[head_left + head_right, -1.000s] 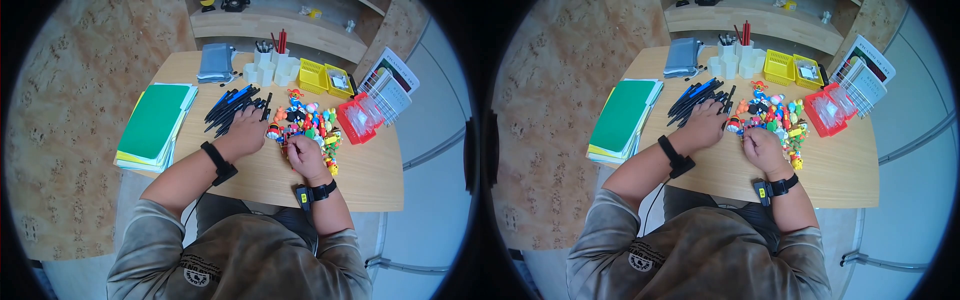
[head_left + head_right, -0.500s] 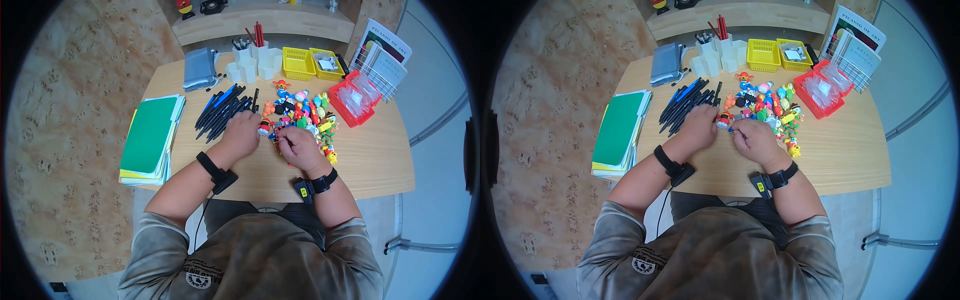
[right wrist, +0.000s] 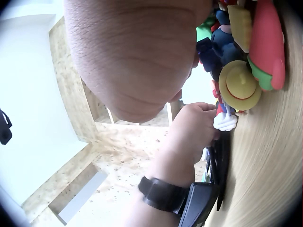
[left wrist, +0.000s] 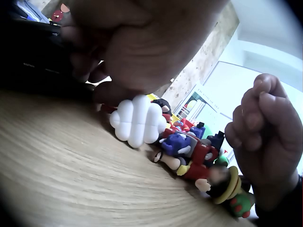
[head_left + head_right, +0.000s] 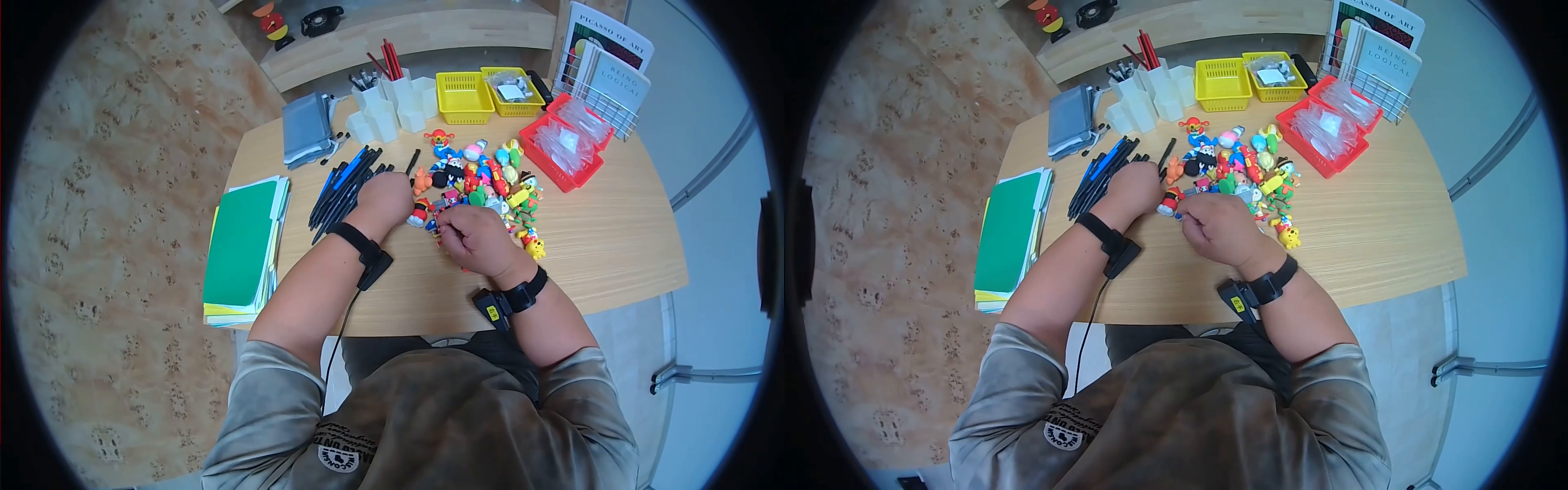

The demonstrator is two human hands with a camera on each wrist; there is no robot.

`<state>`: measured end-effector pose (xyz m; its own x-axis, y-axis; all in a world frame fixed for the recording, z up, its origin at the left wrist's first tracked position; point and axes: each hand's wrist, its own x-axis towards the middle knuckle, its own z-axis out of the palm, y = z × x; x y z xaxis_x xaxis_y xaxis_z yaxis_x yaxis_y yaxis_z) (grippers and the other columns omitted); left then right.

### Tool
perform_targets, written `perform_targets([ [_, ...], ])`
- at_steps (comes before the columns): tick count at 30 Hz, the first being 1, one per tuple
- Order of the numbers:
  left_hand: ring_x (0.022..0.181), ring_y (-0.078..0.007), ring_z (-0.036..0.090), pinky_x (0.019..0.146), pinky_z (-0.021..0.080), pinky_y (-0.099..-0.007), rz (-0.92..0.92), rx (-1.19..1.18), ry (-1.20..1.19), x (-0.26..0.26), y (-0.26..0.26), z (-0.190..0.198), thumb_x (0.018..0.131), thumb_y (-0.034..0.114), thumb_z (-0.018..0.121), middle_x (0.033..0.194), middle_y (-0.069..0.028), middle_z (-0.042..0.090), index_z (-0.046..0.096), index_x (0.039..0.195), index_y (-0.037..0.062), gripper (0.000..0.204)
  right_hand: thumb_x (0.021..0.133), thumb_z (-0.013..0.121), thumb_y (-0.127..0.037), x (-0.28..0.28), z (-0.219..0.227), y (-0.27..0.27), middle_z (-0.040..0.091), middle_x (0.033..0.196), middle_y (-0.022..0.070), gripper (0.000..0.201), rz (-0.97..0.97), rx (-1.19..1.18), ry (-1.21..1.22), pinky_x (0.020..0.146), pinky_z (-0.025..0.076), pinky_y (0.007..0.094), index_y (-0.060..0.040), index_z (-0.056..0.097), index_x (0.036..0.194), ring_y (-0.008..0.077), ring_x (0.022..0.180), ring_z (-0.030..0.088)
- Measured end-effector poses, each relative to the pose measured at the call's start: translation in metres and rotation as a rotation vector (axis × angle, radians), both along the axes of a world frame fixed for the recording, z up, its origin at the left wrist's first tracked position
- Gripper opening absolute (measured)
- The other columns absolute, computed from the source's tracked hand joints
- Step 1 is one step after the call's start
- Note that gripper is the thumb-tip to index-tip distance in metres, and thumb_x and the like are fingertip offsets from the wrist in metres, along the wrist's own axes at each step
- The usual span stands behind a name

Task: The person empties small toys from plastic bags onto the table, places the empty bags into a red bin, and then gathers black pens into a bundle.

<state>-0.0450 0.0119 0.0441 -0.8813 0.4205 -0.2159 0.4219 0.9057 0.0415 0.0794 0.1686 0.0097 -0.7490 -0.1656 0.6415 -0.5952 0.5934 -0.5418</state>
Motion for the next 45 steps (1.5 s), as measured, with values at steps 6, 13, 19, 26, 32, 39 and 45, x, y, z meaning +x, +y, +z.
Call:
perform_targets([
  [6,0.100,-0.0319,0.069,0.083,0.056,-0.0415,0.046,-0.026,0.021,0.002,0.001,0.000,0.087,0.017,0.060,0.105,-0.0167,0.072,0.074,0.101,0.0057,0.023,0.081,0.064,-0.007,-0.001,-0.002,0.000,0.068,0.079,0.0105,0.009,0.008,-0.013,0.008,0.061,0.053,0.0417,-0.0083,0.066,0.089,0.0319,0.070,0.066],
  [13,0.095,-0.0350,0.070,0.082,0.056,-0.0422,0.069,0.236,0.167,-0.016,-0.002,0.001,0.084,0.018,0.064,0.098,-0.0204,0.072,0.073,0.097,0.0012,0.023,0.081,0.064,-0.008,0.000,0.000,0.000,0.067,0.078,0.0108,0.007,0.006,0.014,-0.014,0.062,0.053,0.0423,-0.0090,0.066,0.088,0.0317,0.071,0.066],
  [19,0.096,-0.0350,0.070,0.082,0.056,-0.0427,0.002,0.061,0.036,-0.027,0.003,-0.022,0.082,0.016,0.067,0.099,-0.0211,0.071,0.073,0.096,0.0011,0.021,0.081,0.063,-0.007,0.000,0.000,0.001,0.067,0.077,0.0108,0.008,0.000,-0.008,0.003,0.064,0.053,0.0430,-0.0088,0.066,0.088,0.0320,0.072,0.066],
  [26,0.093,-0.0365,0.069,0.081,0.056,-0.0452,0.033,0.151,0.151,-0.011,-0.015,0.026,0.082,0.024,0.065,0.096,-0.0217,0.071,0.071,0.097,0.0011,0.028,0.081,0.063,-0.007,0.001,-0.001,0.002,0.067,0.077,0.0105,0.008,-0.007,-0.026,-0.001,0.064,0.053,0.0426,-0.0087,0.066,0.088,0.0318,0.072,0.066],
  [32,0.094,-0.0368,0.067,0.083,0.055,-0.0452,0.134,0.021,0.123,0.012,-0.057,0.024,0.084,0.031,0.065,0.096,-0.0219,0.069,0.067,0.103,0.0005,0.035,0.080,0.062,-0.006,0.003,0.003,0.000,0.067,0.077,0.0094,0.006,0.023,-0.015,-0.002,0.064,0.052,0.0423,-0.0081,0.065,0.085,0.0310,0.074,0.066],
  [39,0.114,-0.0388,0.058,0.096,0.049,-0.0445,0.103,-0.010,0.168,0.023,-0.061,-0.007,0.084,0.046,0.071,0.118,-0.0248,0.059,0.060,0.116,-0.0023,0.059,0.080,0.062,-0.006,0.004,0.005,0.000,0.067,0.078,0.0094,0.006,0.027,-0.014,-0.030,0.063,0.052,0.0420,-0.0080,0.066,0.085,0.0311,0.074,0.066],
  [45,0.117,-0.0392,0.056,0.099,0.048,-0.0431,0.112,0.040,0.200,0.027,-0.055,-0.001,0.083,0.045,0.073,0.120,-0.0236,0.059,0.057,0.122,-0.0035,0.064,0.081,0.062,-0.007,0.003,0.002,0.000,0.067,0.078,0.0101,0.007,0.008,-0.032,-0.037,0.065,0.052,0.0431,-0.0082,0.066,0.087,0.0321,0.074,0.066],
])
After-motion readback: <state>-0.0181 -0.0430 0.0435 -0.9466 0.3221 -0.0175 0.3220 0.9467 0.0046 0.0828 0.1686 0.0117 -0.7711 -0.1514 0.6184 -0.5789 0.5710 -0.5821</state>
